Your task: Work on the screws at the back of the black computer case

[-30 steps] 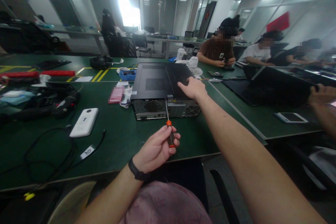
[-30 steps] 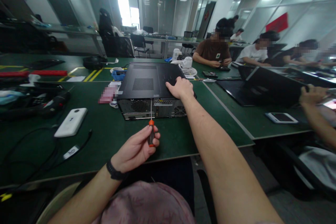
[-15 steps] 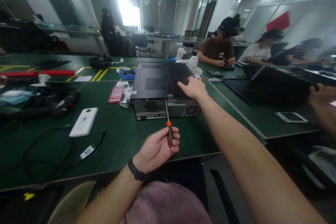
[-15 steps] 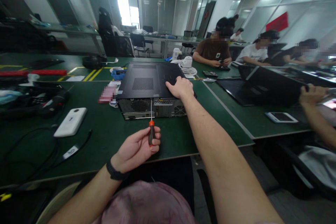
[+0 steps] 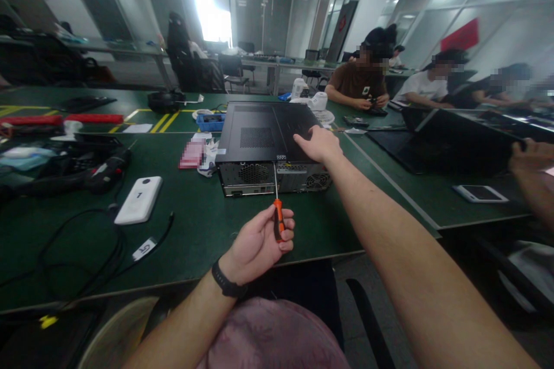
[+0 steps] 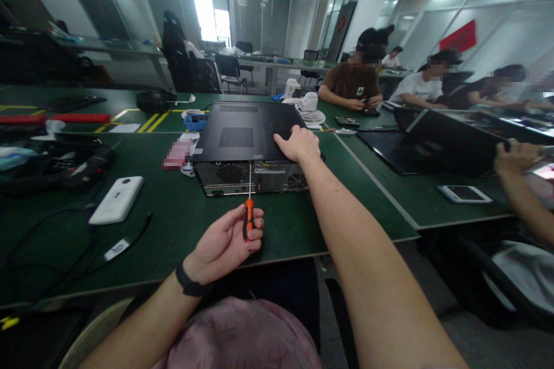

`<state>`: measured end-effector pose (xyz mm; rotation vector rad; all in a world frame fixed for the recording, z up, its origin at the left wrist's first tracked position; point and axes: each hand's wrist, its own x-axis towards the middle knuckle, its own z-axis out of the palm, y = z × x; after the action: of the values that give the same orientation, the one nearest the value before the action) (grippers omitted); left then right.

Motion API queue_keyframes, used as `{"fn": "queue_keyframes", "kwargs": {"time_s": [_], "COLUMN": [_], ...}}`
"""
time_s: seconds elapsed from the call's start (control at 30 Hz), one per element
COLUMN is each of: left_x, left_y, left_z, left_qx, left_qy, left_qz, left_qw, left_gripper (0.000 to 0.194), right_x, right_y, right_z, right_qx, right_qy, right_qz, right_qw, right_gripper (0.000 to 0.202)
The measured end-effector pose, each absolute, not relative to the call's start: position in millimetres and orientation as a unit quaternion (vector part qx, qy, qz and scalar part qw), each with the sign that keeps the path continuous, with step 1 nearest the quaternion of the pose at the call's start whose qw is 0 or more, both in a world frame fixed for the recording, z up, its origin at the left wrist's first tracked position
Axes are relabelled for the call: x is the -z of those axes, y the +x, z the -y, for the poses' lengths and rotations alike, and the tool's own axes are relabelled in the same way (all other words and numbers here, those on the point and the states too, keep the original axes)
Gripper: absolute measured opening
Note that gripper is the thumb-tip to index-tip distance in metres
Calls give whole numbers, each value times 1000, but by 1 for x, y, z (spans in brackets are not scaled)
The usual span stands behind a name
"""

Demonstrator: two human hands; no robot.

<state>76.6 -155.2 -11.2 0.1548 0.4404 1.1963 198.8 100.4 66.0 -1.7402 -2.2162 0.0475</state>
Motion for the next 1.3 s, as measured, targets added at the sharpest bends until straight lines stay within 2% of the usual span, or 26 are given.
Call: {"fn": "queue_keyframes", "kwargs": {"time_s": [0.3,0.5,0.63,0.7,0.8,1.0,1.2,1.3], "left_x": [10,10,3,1,3,13,11,9], "left_y": [77,73,74,75,76,74,71,70], "left_z": [158,156,155,155,156,157,156,155], "left_qx": [-568,-548,-542,-545,-555,-547,-533,-528], "left_qy": [111,83,63,60,69,107,102,85], "left_qz": [-231,-231,-207,-207,-213,-242,-222,-195], "left_qw": [782,800,812,810,801,794,810,823], "left_gripper": [11,18,38,42,37,14,17,31], "right_x": [-65,-63,-62,-62,-63,-65,-65,-64], "right_y": [199,199,199,199,200,200,199,200], "right_z": [-101,-103,-104,-104,-103,-100,-102,-102], "right_qx": [-10,-12,-11,-12,-14,-13,-10,-11], "right_qy": [-608,-609,-608,-608,-607,-607,-607,-607], "right_qz": [776,776,776,776,777,777,776,777], "right_qw": [166,165,166,166,166,168,169,169], "right_gripper": [73,74,74,74,74,73,73,74]}}
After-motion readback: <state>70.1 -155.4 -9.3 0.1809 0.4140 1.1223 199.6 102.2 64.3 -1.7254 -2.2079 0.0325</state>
